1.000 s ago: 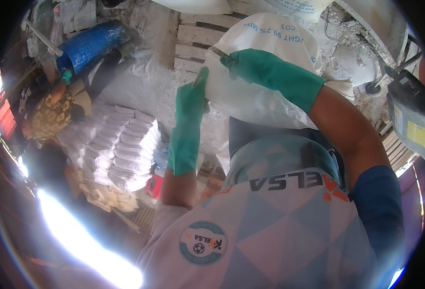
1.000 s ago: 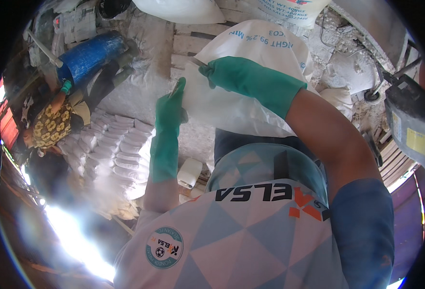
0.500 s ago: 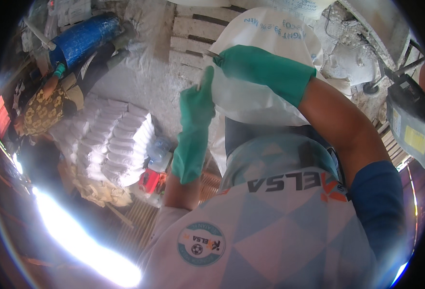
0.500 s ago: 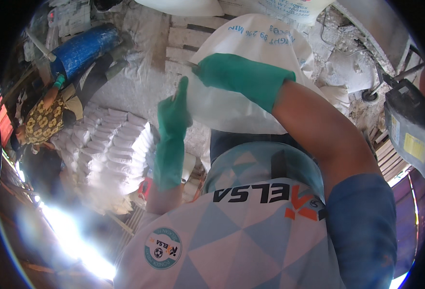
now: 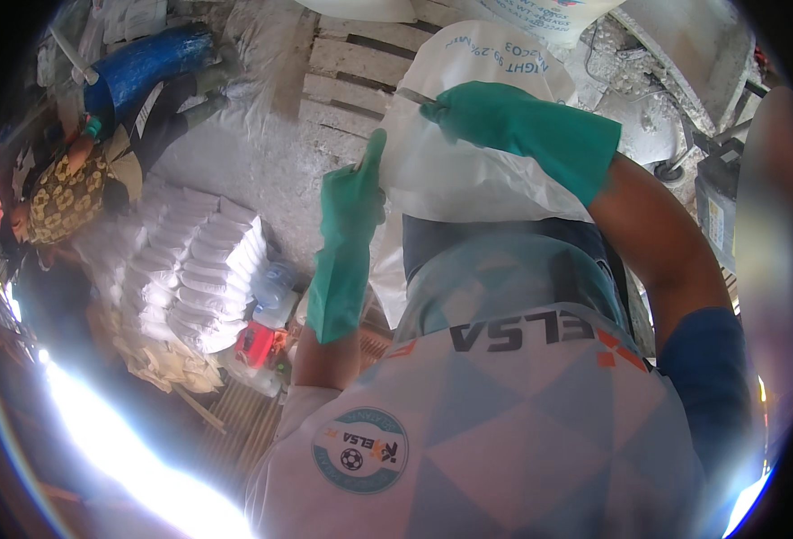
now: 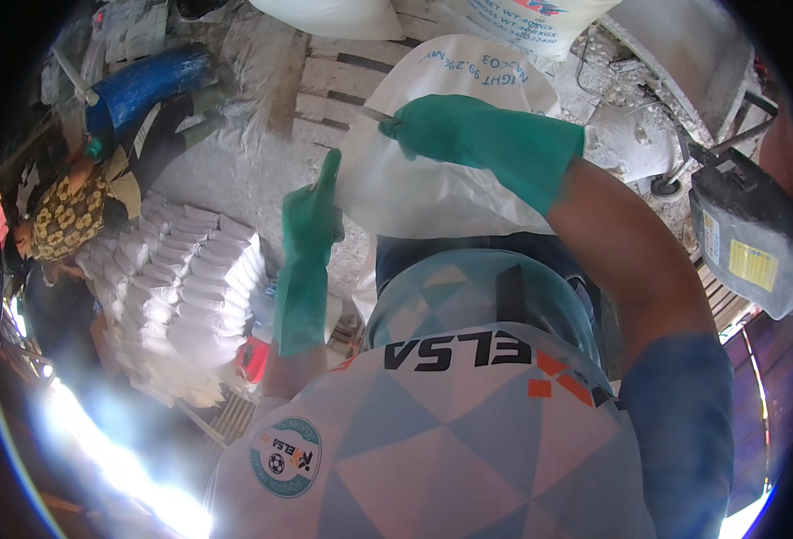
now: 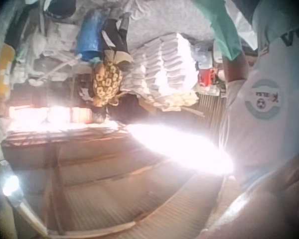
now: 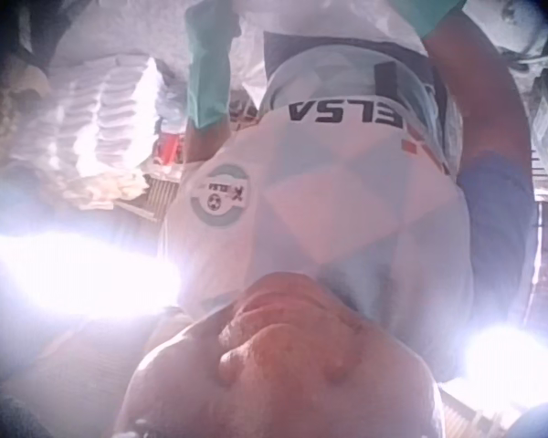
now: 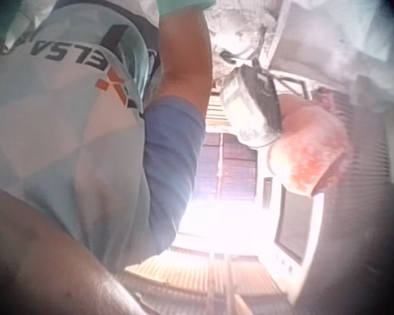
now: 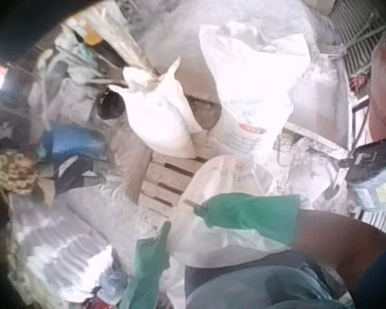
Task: The person uses a knife to cut open large white sacks labeled 'SODA ASH LIGHT' in a warehouse setting. They repeatedly slice the tops of the sacks to open them, handling the bags with green gloves while standing among stacks of similar materials.
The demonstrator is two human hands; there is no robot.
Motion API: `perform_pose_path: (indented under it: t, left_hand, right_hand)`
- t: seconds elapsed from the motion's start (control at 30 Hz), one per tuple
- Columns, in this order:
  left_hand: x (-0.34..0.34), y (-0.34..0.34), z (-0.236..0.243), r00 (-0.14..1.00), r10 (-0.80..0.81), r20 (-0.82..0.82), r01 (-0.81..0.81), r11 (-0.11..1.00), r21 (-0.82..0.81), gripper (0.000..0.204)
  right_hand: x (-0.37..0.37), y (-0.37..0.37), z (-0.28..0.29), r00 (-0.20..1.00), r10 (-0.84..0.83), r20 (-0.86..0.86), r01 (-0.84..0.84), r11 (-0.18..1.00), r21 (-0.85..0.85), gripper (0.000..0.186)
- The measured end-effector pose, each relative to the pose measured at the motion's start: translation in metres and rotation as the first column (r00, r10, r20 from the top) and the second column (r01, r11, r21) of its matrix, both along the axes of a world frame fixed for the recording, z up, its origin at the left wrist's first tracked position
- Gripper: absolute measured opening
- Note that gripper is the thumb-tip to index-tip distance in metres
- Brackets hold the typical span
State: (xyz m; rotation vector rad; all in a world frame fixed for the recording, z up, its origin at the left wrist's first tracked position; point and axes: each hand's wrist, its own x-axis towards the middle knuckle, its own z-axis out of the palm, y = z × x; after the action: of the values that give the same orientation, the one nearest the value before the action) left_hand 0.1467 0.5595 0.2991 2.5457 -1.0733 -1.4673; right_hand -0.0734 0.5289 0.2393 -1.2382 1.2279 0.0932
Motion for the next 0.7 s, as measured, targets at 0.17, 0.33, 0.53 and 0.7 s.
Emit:
perform_pose_path:
  t: [0.17,0.33,0.53,0.7]
  left_hand:
    - [0.022,0.01,-0.014,0.986,-0.155,-0.062,0.144,0.977,-0.155,0.069]
    - [0.021,0.013,-0.01,1.0,0.011,-0.014,-0.013,0.994,-0.106,0.066]
    - [0.045,-0.005,-0.005,0.988,-0.145,0.048,0.146,0.989,-0.018,0.063]
    - [0.092,-0.017,-0.016,0.292,-0.611,0.736,0.912,0.411,-0.02,0.065]
  right_hand:
    - [0.023,-0.011,-0.008,0.989,0.141,-0.037,-0.143,0.988,-0.063,0.05]
    - [0.013,0.013,-0.01,0.963,0.23,-0.14,-0.241,0.968,-0.064,0.045]
    - [-0.009,0.02,0.017,0.993,-0.106,-0.053,0.113,0.983,0.146,0.04]
    - [-0.002,0.022,0.03,0.98,-0.178,-0.092,0.18,0.983,0.018,0.048]
